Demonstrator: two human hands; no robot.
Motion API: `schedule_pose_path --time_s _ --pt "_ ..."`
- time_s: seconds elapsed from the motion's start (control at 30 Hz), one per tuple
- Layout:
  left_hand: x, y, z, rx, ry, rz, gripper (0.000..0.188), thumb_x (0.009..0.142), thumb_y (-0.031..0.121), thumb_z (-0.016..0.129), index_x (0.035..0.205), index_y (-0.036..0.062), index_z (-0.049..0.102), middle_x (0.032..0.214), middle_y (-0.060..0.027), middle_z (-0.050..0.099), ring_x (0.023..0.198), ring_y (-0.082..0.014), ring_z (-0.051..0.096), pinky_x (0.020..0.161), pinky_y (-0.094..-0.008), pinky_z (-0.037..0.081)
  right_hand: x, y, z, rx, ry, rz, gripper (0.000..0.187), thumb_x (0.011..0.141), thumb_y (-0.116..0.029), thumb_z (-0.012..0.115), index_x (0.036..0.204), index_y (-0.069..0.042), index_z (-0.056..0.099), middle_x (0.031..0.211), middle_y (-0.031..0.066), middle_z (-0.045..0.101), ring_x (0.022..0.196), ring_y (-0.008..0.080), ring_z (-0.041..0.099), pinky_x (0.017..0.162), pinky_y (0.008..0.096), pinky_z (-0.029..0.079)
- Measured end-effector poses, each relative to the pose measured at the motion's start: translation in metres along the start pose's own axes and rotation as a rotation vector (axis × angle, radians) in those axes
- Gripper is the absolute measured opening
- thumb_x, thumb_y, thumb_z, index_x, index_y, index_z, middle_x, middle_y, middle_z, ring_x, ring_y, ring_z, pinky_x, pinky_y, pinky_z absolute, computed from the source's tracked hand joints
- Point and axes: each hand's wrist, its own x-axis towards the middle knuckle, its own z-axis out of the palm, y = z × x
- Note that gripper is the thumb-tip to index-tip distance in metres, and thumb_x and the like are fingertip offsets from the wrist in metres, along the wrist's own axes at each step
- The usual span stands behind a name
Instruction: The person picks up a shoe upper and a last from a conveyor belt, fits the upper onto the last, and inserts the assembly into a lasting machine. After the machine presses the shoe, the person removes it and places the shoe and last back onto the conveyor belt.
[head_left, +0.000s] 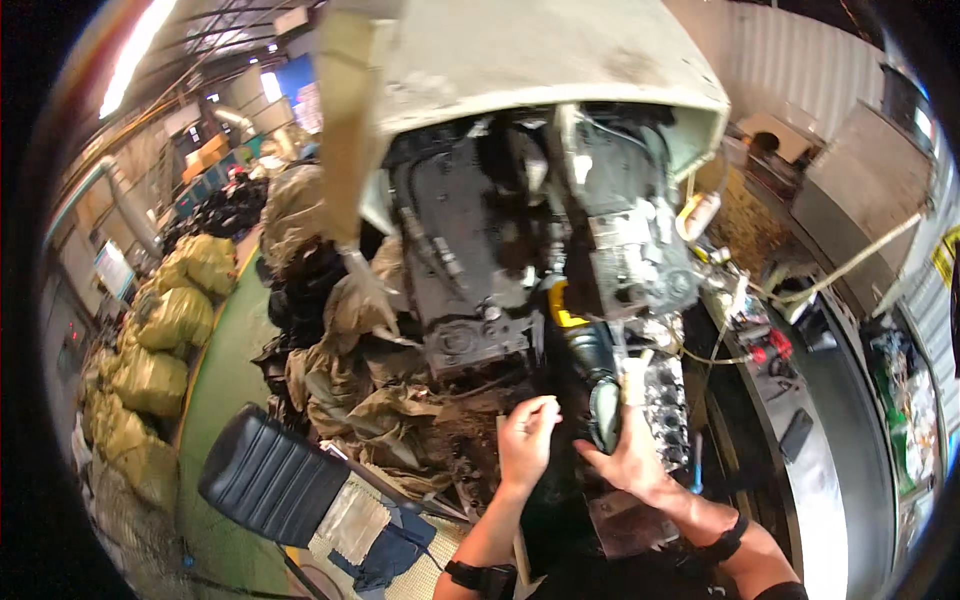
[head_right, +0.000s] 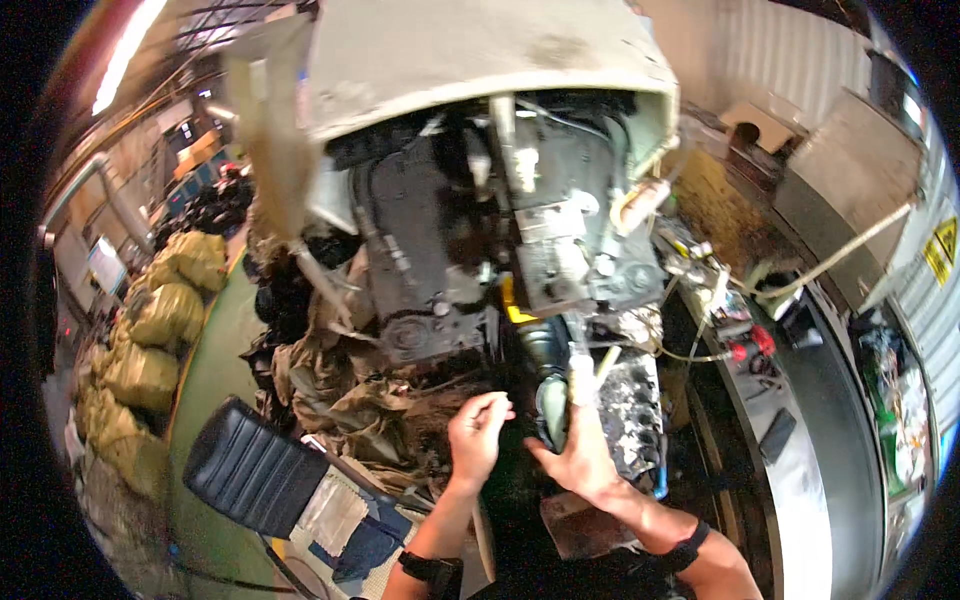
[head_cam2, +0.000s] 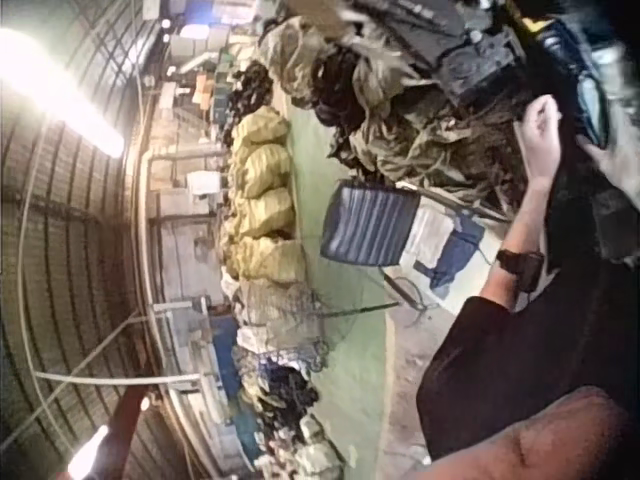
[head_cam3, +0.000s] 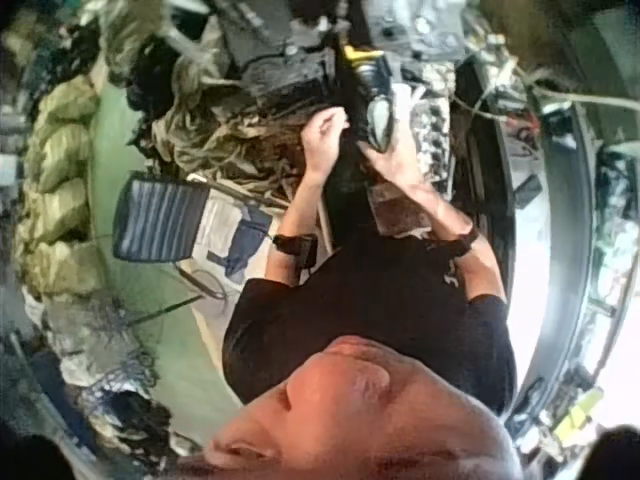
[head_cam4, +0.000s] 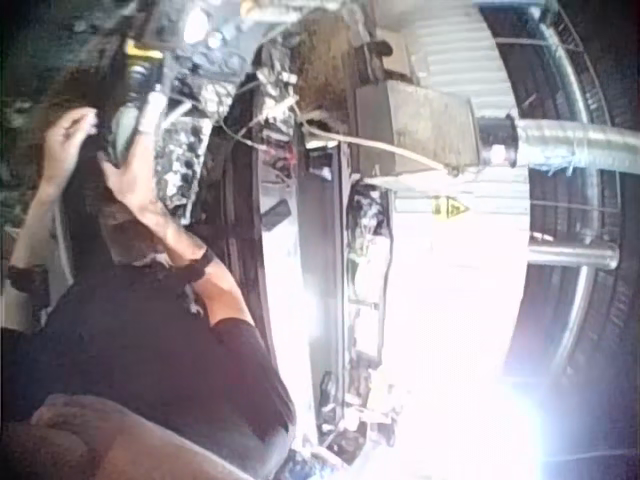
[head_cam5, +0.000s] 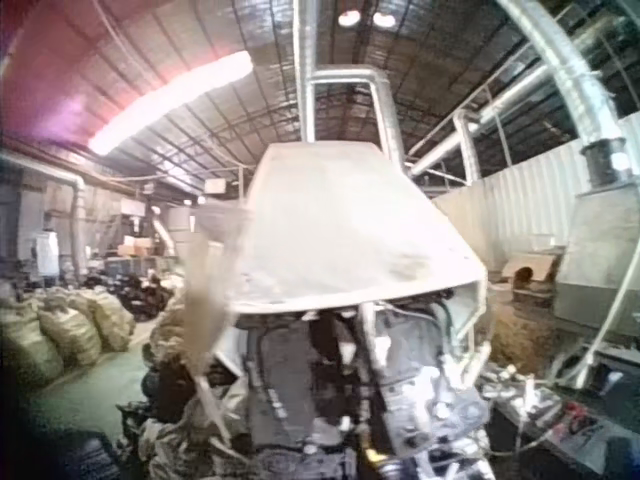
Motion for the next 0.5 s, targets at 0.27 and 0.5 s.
schedule_pose_path --time_s 0.27,0.5 --pt "-0.011 0.036 -0.004 0.02 0.11 0.029 0.023 0.094 0.007 0.067 0.114 -0.0032 0.065 0.095 -0.0084 0.07 0.085 -0.014 0.069 0.08 -0.0256 0.054 0.001 -0.007 -0.032 0.386 0.151 0.346 0.09 0.073 -0.016 0.085 0.143 0.008 0.034 0.132 0.0236 0.05 0.121 0.0317 0.051 0.107 0.0384 0.039" --pt "-0.017 0.109 0.048 -0.491 0.018 -0.122 0.054 0.075 -0.006 0.08 0.124 -0.0015 0.058 0.108 -0.0093 0.068 0.096 -0.0171 0.066 0.088 -0.0328 0.054 -0.112 -0.032 -0.118 -0.085 -0.285 -0.272 0.094 0.074 -0.016 0.082 0.147 0.009 0.027 0.149 0.0312 0.035 0.141 0.0488 0.031 0.117 0.0547 0.024"
